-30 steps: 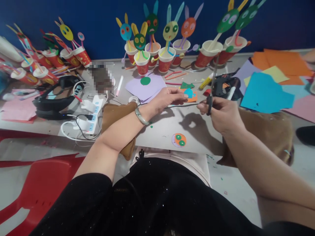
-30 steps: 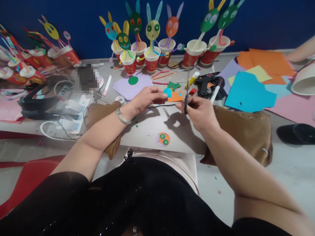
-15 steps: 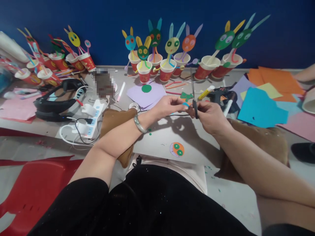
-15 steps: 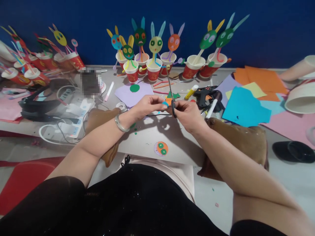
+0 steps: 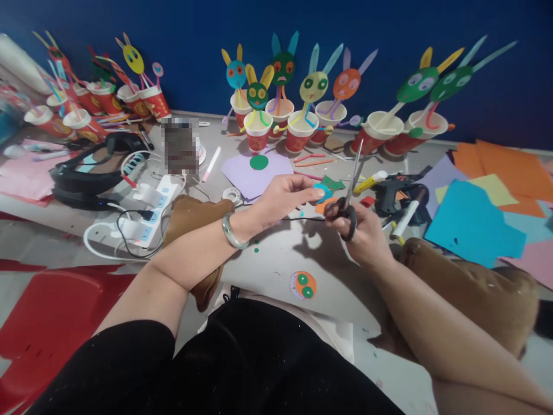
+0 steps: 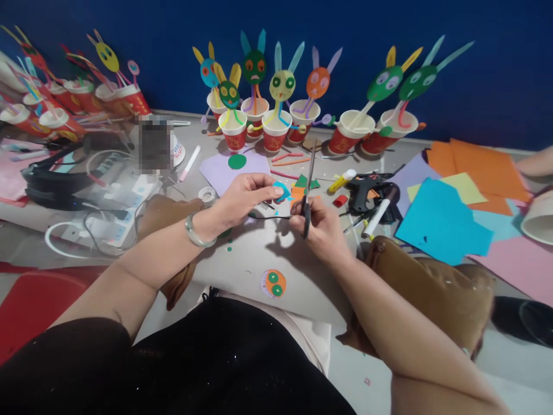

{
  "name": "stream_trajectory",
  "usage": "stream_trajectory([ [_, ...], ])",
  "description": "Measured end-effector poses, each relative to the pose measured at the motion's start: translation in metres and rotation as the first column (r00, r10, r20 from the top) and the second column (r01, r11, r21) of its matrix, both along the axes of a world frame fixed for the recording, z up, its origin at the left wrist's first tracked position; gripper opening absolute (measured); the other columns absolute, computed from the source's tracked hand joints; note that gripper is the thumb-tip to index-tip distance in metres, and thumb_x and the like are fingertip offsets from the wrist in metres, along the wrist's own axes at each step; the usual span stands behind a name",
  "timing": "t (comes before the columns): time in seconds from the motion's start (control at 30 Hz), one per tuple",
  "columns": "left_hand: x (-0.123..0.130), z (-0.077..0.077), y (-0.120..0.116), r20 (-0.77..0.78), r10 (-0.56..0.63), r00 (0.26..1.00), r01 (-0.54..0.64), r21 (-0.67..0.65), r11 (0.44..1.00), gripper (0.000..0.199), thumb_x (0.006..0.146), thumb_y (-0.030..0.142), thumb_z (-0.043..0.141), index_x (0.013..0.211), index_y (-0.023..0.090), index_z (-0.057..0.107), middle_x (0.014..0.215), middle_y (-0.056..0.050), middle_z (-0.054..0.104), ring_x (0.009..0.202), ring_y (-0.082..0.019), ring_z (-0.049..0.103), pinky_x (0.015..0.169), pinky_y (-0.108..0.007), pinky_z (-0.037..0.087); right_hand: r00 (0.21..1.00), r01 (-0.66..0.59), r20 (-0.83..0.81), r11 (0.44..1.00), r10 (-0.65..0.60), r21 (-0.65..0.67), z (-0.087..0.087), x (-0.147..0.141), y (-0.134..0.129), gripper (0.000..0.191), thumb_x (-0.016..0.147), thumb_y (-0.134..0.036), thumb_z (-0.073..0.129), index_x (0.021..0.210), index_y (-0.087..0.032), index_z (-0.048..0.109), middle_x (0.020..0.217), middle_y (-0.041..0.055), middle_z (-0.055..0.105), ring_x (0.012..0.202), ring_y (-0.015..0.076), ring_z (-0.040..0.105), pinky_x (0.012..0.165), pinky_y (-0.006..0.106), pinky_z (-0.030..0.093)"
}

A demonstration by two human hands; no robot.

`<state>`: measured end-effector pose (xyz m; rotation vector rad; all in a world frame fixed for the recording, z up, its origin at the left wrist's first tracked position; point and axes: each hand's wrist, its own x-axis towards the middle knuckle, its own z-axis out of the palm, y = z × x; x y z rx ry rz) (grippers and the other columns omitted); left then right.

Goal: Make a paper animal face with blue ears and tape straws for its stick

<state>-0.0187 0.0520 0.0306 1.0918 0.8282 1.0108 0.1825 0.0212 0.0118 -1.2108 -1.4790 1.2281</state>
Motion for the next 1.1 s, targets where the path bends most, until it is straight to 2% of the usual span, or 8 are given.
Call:
stream_trajectory([
  [0.1, 0.002, -0.002, -0.002, 0.059, 0.063, 0.996, -0.061, -0.026, 0.998, 0.043, 0.071, 0.048, 0.096, 0.075, 0.016, 0.067, 0.07, 0.004, 0.066, 0.069, -0.007, 0.058, 0.075, -0.025, 0.049, 0.989, -0.148, 0.017, 0.988, 0.147, 0.037, -0.006, 0.001, -0.005, 0.063, 0.071, -0.084, 0.083, 0.08, -0.025, 0.064, 0.081, 0.0047, 0.064, 0.085, 0.0254, 0.061, 0.079, 0.04, 0.051],
  [0.17, 0.003, -0.002, -0.003, 0.073, 0.084, 0.994, -0.08, -0.049, 0.996, 0.046, 0.069, 0.05, 0.098, 0.074, 0.017, 0.066, 0.07, 0.004, 0.066, 0.069, -0.007, 0.058, 0.075, -0.025, 0.05, 0.978, -0.201, 0.055, 0.979, 0.199, 0.024, -0.008, 0.0, -0.008, 0.069, 0.071, -0.091, 0.077, 0.081, -0.024, 0.064, 0.083, 0.0055, 0.065, 0.084, 0.0247, 0.062, 0.077, 0.038, 0.051],
  [0.3, 0.004, -0.002, -0.004, 0.083, 0.092, 0.992, -0.084, -0.09, 0.992, 0.046, 0.069, 0.05, 0.097, 0.074, 0.017, 0.066, 0.073, 0.003, 0.068, 0.07, -0.007, 0.059, 0.075, -0.026, 0.05, 0.964, -0.249, 0.089, 0.967, 0.252, -0.044, -0.008, -0.004, -0.013, 0.074, 0.07, -0.095, 0.074, 0.081, -0.024, 0.061, 0.082, 0.004, 0.064, 0.072, 0.0196, 0.056, 0.068, 0.034, 0.048],
  [0.47, 0.004, -0.002, -0.003, 0.057, 0.104, 0.993, -0.098, -0.099, 0.99, 0.044, 0.07, 0.048, 0.098, 0.073, 0.018, 0.066, 0.073, 0.002, 0.068, 0.076, -0.01, 0.062, 0.078, -0.027, 0.052, 0.96, -0.258, 0.097, 0.964, 0.263, -0.059, -0.008, -0.006, -0.015, 0.074, 0.072, -0.096, 0.072, 0.078, -0.023, 0.059, 0.075, 0.0027, 0.06, 0.069, 0.0183, 0.051, 0.065, 0.034, 0.044],
  [0.7, 0.004, 0.0, -0.006, 0.019, 0.102, 0.995, -0.101, -0.078, 0.992, 0.036, 0.08, 0.041, 0.092, 0.074, 0.017, 0.065, 0.073, 0.003, 0.066, 0.072, -0.008, 0.059, 0.076, -0.026, 0.051, 0.965, -0.235, 0.098, 0.969, 0.241, -0.075, -0.009, -0.008, -0.015, 0.06, 0.076, -0.08, 0.079, 0.073, -0.024, 0.057, 0.073, 0.0017, 0.057, 0.065, 0.017, 0.045, 0.063, 0.034, 0.041],
  [1.0, 0.004, -0.001, -0.006, 0.015, 0.107, 0.994, -0.105, -0.097, 0.99, 0.036, 0.079, 0.041, 0.092, 0.075, 0.017, 0.066, 0.073, 0.002, 0.068, 0.072, -0.008, 0.059, 0.077, -0.026, 0.051, 0.971, -0.214, 0.1, 0.976, 0.217, -0.044, -0.013, -0.007, -0.015, 0.044, 0.08, -0.06, 0.08, 0.07, -0.025, 0.055, 0.07, 0.0014, 0.056, 0.066, 0.0184, 0.046, 0.064, 0.035, 0.04],
  [1.1, 0.003, -0.002, -0.005, 0.031, 0.097, 0.995, -0.094, -0.097, 0.991, 0.037, 0.077, 0.042, 0.093, 0.074, 0.017, 0.066, 0.071, 0.003, 0.067, 0.071, -0.008, 0.059, 0.077, -0.026, 0.05, 0.971, -0.218, 0.092, 0.975, 0.221, -0.047, -0.013, -0.007, -0.015, 0.044, 0.081, -0.06, 0.08, 0.07, -0.025, 0.055, 0.07, 0.0014, 0.056, 0.065, 0.018, 0.046, 0.063, 0.035, 0.039],
])
